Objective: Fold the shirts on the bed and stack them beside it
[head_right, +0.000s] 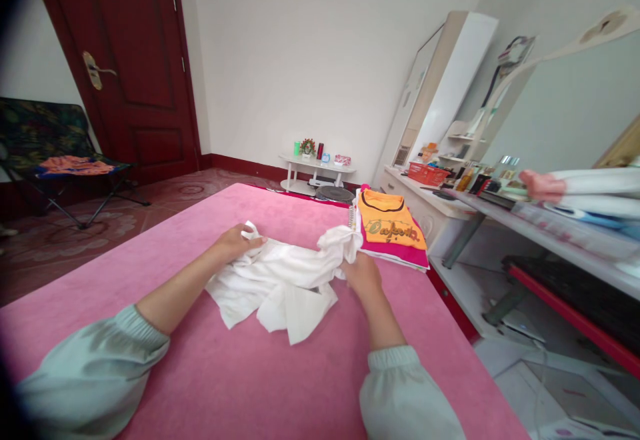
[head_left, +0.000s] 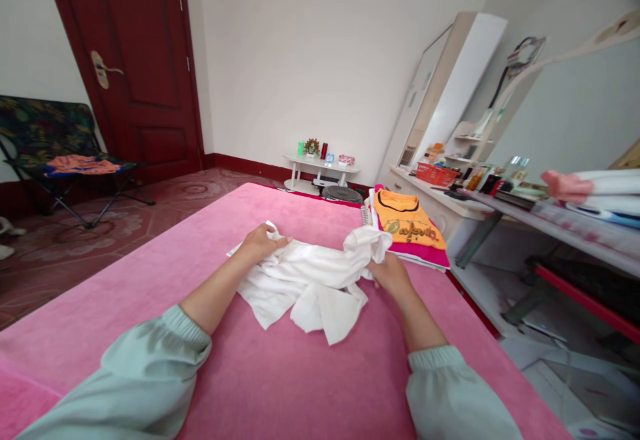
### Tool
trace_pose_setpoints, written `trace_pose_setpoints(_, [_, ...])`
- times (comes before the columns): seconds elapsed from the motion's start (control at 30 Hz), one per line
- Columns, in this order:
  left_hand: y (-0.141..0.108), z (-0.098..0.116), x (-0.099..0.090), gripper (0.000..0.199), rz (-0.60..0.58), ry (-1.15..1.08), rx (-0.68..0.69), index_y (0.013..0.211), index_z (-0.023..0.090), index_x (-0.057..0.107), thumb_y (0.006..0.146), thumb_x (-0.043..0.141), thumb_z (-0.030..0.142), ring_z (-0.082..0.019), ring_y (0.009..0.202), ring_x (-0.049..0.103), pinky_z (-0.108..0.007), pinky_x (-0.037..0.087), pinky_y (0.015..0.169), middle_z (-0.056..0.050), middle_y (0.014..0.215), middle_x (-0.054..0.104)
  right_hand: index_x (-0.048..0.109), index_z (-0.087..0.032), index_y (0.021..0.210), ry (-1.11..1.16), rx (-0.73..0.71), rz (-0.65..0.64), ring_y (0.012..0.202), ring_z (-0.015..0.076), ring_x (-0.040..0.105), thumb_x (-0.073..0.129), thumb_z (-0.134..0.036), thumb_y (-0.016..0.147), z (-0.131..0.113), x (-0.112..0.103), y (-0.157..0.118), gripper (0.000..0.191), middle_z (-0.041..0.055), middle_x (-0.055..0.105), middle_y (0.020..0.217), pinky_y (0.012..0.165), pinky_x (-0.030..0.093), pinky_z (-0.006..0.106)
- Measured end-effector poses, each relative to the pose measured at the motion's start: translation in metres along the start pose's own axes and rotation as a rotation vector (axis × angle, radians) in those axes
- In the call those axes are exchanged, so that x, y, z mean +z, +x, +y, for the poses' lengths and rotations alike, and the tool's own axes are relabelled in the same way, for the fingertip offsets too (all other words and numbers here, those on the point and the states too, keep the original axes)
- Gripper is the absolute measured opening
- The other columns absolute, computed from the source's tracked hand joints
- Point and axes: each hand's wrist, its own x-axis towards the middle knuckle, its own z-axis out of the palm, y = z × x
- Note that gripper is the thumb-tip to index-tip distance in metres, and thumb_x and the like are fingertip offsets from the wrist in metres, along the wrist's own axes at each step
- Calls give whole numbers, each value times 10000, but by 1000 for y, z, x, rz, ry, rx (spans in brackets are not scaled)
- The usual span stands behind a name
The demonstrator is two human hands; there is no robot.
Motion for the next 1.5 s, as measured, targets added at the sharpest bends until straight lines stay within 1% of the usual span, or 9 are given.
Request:
trace_pose_setpoints(0.1, [-3,1,-2,935,-4,129,33,1308,176,439,501,757,526,-275,994,623,-280,457,748,-149,1137,643,626,-166,723,98,26,116,300,146,473,653,-399,667,-24,-2,0,241,-41,507,372,332,332,233])
trace_pose_setpoints(0.4, [-43,49,-70,389,-548,-413,342,942,174,662,586,725,318,-199,791,649,-278,493,689,-49,879,702,644,-172,956,568,-71,154,283,42,356,686,-349,633,-93,-19,-20,371,-88,509,479,247,239,146])
trace_pose_setpoints(0.63, [-100,89,-107,255,-1004,-283,506,771,190,630,562,764,247,-146,593,583,-245,464,547,-11,705,641,702,-136,819,323,75,-710,615,185,643,781,-264,540,-106,-37,-52,317,52,688,724,474,496,229])
trace_pose_setpoints(0.7, [-92,87,-96,249,-823,-338,522,779,179,627,578,754,253,-152,621,592,-250,478,568,-11,715,637,705,-140,854,336,47,-718,637,193,659,768,-293,586,-102,-28,-49,315,55,695,745,525,526,257])
trace_pose_setpoints(0.87, [-20,33,-58,309,587,-583,370,1035,195,593,726,593,188,-192,984,598,-313,486,825,-71,1081,603,401,-394,1338,615,-75,-216,1179,190,535,690,-393,721,-56,0,-14,681,15,477,1371,934,470,346])
trace_pose_setpoints(0.93, [6,5,-46,461,700,-529,311,1166,212,528,713,595,161,-203,1026,591,-329,492,834,-95,1227,533,216,-442,1413,531,-19,-126,1325,189,364,680,-430,729,-30,8,-2,826,-13,262,1509,1037,372,393])
trace_pose_setpoints(1.23, [13,-4,-20,178,111,-450,216,815,150,661,672,617,248,-141,634,635,-236,496,617,-35,728,692,600,-208,1172,62,-253,-407,1133,252,553,630,-142,620,1,42,-6,557,89,580,1247,977,421,433])
trace_pose_setpoints(1.37, [-3,12,-7,195,-160,-359,180,764,149,631,682,632,325,-121,503,593,-215,454,496,-22,630,665,673,-245,1073,-250,-461,-350,1250,243,443,591,-72,608,3,55,-16,502,65,451,1394,1030,352,396])
trace_pose_setpoints(1.5, [-28,25,-4,318,-432,-130,318,626,160,602,716,601,464,-144,526,610,-216,440,504,-23,571,648,723,-219,870,-255,-400,-159,1038,229,580,544,-129,697,8,52,-12,265,56,666,1097,916,428,375])
